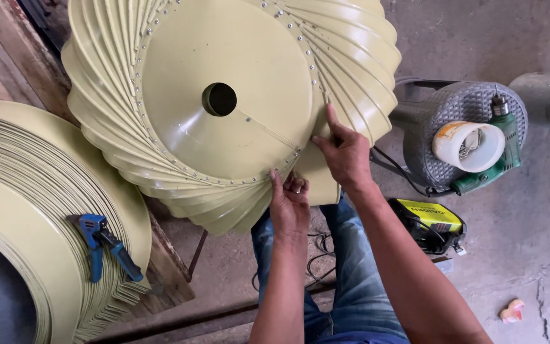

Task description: The recorder is assembling the metal fins of a turbine ventilator onto a central hub using a rivet gun and a drill.

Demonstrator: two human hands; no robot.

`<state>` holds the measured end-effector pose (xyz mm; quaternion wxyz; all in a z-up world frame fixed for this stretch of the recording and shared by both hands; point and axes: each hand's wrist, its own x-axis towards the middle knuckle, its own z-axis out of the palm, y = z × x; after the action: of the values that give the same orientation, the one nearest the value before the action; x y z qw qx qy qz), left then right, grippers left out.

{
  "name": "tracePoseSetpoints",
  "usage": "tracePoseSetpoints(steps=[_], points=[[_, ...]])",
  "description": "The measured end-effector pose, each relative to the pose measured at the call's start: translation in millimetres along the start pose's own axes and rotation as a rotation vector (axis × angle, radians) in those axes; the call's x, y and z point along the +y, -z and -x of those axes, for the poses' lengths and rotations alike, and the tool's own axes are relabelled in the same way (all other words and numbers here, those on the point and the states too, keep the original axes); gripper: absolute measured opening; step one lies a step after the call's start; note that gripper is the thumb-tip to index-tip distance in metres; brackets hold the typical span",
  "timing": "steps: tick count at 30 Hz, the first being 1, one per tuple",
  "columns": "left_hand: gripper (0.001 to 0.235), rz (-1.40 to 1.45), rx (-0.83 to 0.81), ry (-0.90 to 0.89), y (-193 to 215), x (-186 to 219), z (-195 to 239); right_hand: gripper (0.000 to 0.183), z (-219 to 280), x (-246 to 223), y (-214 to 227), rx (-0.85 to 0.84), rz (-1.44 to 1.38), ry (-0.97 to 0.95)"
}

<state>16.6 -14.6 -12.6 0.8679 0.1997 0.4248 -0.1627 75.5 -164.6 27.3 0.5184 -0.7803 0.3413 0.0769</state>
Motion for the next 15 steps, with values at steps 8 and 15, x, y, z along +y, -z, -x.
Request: tracePoseSetpoints(steps=[8, 15], points=[[0.042, -0.02, 0.043, -0.016, 2, -2, -4, 0.072, -8, 3, 7, -0.077, 0.101, 0.066], [0.043, -0.039, 0.038, -0.02, 3, -3, -4, 0.072, -13, 3, 11, -0.185, -0.049, -0.006]])
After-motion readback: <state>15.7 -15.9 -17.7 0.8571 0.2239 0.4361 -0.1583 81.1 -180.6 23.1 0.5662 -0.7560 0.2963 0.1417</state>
